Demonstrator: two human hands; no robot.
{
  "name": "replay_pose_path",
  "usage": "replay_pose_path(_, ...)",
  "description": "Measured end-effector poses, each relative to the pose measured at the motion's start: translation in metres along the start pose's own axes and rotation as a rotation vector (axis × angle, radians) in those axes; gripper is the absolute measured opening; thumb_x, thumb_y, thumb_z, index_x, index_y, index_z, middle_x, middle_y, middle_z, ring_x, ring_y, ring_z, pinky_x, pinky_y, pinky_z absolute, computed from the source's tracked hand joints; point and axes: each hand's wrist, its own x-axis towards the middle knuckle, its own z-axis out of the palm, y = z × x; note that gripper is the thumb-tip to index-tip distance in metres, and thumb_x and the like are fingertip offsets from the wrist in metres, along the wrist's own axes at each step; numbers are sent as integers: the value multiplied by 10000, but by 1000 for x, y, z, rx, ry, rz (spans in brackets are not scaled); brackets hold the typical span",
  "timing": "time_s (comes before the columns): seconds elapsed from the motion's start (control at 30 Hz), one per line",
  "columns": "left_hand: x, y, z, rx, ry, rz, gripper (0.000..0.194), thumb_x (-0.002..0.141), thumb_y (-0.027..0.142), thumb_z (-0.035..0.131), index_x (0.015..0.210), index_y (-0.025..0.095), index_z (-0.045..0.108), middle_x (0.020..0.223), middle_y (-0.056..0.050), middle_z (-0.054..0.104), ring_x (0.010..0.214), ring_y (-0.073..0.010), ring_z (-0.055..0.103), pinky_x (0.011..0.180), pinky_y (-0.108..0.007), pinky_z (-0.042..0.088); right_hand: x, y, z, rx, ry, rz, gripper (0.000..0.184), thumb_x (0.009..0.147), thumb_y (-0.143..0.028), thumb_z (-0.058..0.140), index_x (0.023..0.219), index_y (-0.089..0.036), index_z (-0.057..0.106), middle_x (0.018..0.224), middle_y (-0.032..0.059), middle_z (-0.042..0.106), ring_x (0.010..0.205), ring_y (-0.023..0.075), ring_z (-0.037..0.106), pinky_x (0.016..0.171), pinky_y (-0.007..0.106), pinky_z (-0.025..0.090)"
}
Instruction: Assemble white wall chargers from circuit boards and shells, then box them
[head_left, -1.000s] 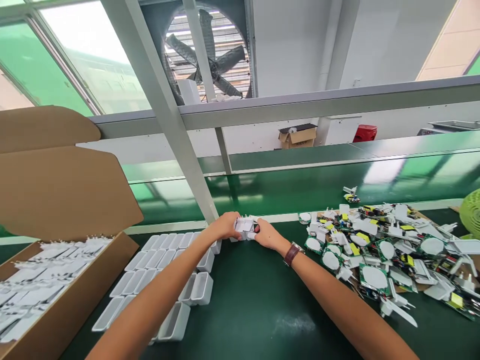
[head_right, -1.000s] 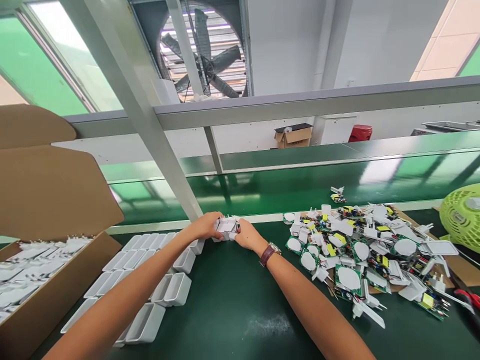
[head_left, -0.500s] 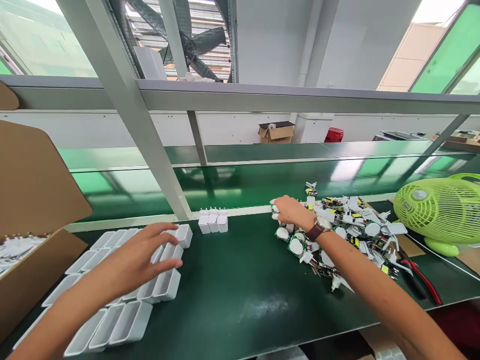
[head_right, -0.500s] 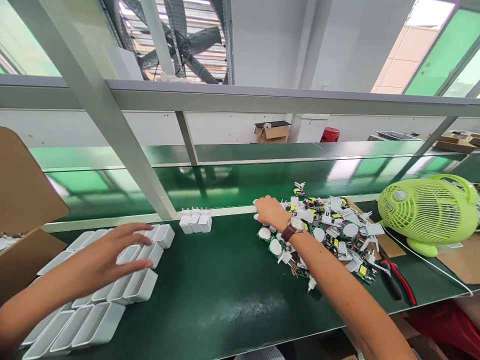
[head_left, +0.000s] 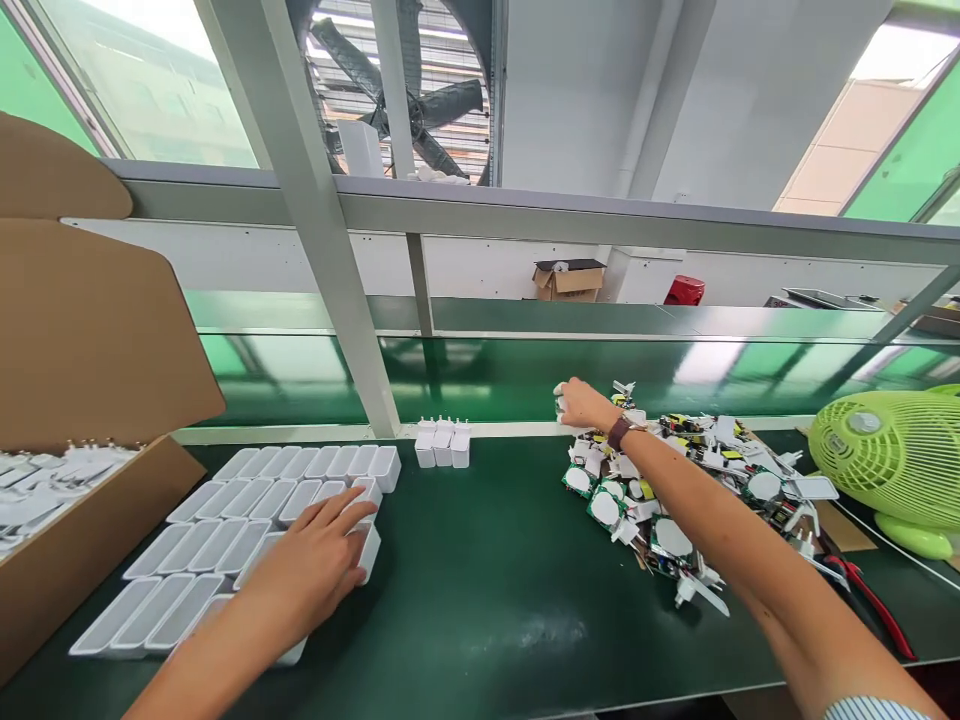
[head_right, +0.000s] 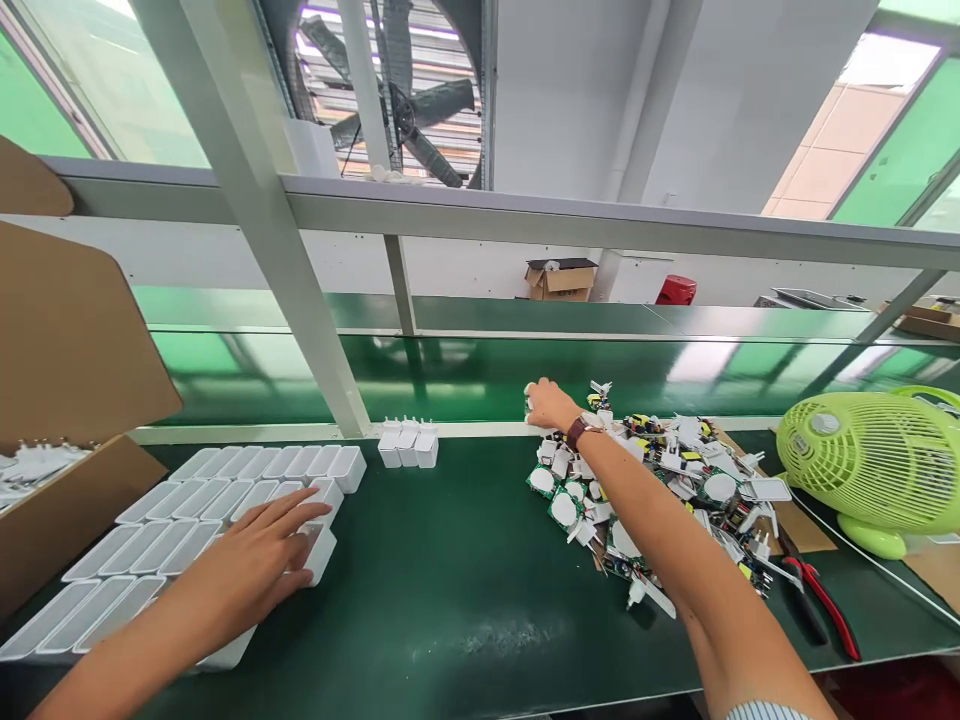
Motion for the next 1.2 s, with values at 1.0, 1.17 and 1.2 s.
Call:
replay_pose_path(1.0,45,98,102,-421,227,92,169,983,212,498,1029,236,658,1444,-71,587,1264,-260,623,976,-344,589,82,53,-4,-426,-363,263,340,990,-374,641,1262,-171,615,1256,96,644,1051,230,667,888,436,590)
replay_pose_path(1.17,44,97,107,-433,243,90,194,977,197,504,1076,243,664,1441,-69,593,1246,-259,632,982,-346,582,85,36,-7,-471,-323,156,353,985,-382,645,1262,-164,611,1248,97,643,1047,230,664,892,439,582)
replay_pose_path(1.2,44,97,107,-437,247,90,200,978,198,505,1089,242,666,1441,-70,593,1244,-259,633,979,-344,582,80,33,-11,-474,-309,122,349,983,-372,643,1261,-163,609,1233,99,652,1034,230,667,878,422,578)
